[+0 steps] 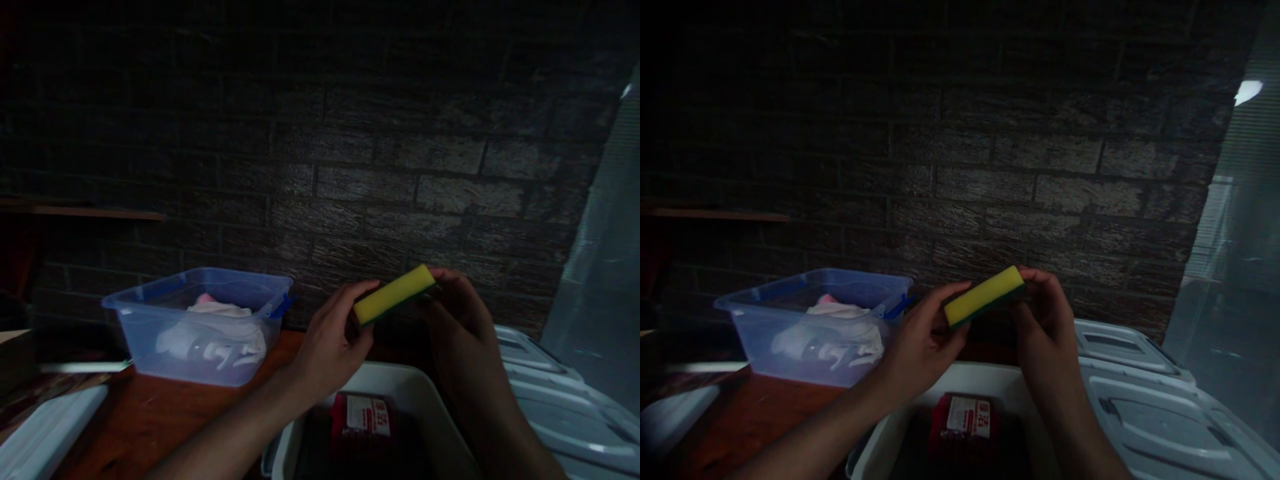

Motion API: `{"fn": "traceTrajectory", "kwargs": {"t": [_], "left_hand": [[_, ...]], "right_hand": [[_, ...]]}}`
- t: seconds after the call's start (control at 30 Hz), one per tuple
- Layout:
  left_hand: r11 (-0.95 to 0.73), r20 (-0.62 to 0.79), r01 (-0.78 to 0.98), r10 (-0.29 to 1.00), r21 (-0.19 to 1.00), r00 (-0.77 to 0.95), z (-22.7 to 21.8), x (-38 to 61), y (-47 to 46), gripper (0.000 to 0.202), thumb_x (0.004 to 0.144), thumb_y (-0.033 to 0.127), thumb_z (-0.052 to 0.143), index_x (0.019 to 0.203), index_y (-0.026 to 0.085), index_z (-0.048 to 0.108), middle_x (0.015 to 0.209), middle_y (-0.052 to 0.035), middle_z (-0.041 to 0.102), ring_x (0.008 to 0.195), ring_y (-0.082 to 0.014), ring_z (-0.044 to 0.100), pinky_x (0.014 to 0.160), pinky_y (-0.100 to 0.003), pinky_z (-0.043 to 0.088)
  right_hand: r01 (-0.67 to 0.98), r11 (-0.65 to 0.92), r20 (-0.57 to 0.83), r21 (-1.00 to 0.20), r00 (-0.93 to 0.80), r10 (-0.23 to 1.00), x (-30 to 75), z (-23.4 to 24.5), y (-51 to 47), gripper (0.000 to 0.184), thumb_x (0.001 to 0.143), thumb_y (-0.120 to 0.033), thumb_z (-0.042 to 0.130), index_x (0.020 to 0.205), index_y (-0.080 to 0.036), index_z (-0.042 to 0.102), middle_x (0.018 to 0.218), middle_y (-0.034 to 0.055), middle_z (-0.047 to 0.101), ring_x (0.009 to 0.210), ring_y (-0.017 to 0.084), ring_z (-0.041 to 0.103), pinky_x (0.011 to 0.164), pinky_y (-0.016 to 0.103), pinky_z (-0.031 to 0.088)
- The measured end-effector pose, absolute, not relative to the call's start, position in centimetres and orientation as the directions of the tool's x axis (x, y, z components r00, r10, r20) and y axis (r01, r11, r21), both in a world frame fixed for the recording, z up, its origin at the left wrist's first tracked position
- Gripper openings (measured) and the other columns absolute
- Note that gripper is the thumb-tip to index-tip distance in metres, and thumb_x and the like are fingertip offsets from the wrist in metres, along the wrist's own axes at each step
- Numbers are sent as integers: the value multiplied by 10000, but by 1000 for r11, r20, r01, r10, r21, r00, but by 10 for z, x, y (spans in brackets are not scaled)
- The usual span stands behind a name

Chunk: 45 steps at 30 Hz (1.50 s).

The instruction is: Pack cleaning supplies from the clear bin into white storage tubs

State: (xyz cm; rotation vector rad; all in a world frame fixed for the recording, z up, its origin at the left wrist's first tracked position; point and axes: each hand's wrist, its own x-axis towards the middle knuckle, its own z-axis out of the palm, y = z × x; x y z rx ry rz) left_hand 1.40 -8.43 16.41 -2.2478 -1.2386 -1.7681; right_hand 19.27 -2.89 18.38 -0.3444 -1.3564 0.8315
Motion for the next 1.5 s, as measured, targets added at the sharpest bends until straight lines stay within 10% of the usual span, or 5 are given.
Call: {"fn": "traceTrajectory", "kwargs": {"t": [0.2,0.4,0.83,1.17,1.5], "left_hand": [[-714,852,503,514,487,-95,168,10,-76,309,945,262,664,1251,271,623,1230,-44,632,1097,-210,607,881,-292,504],[-617,666,249,698,746,-264,171,0,-66,484,961,446,634,1391,279,489,1137,-45,668,842,-161,632,675,-244,490],[-400,420,280,908,873,-11,188,-28,-65,376,922,532,625,1071,191,678,717,19,569,562,-109,516,437,-178,355],[-529,374,330,822,782,430,179,-28,-71,476,824,367,769,1237,175,630,1025,-67,708,832,-185,666,668,-251,498],[-527,363,539,848,656,387,174,-20,-81,325,872,307,689,1173,184,684,1071,-48,716,960,-210,651,803,-285,504]], "right_hand": [[-260,730,764,-632,-54,643,192,190,-36,217,886,-222,681,1088,-246,606,1374,75,624,1304,238,572,1109,397,447],[-15,743,736,-669,-148,661,199,196,-45,335,908,-374,712,1188,-248,579,1052,63,712,954,222,697,823,346,563],[116,494,375,-862,-510,774,213,191,-39,560,909,-470,696,1383,-205,560,976,60,747,818,214,714,678,324,589],[100,550,449,-829,-466,762,254,176,-43,558,794,-312,837,1280,-211,581,1040,52,730,868,186,693,750,312,571],[343,781,607,-522,-493,623,250,160,-66,476,843,-299,756,1298,-248,625,1037,52,725,856,204,684,725,329,561]]}}
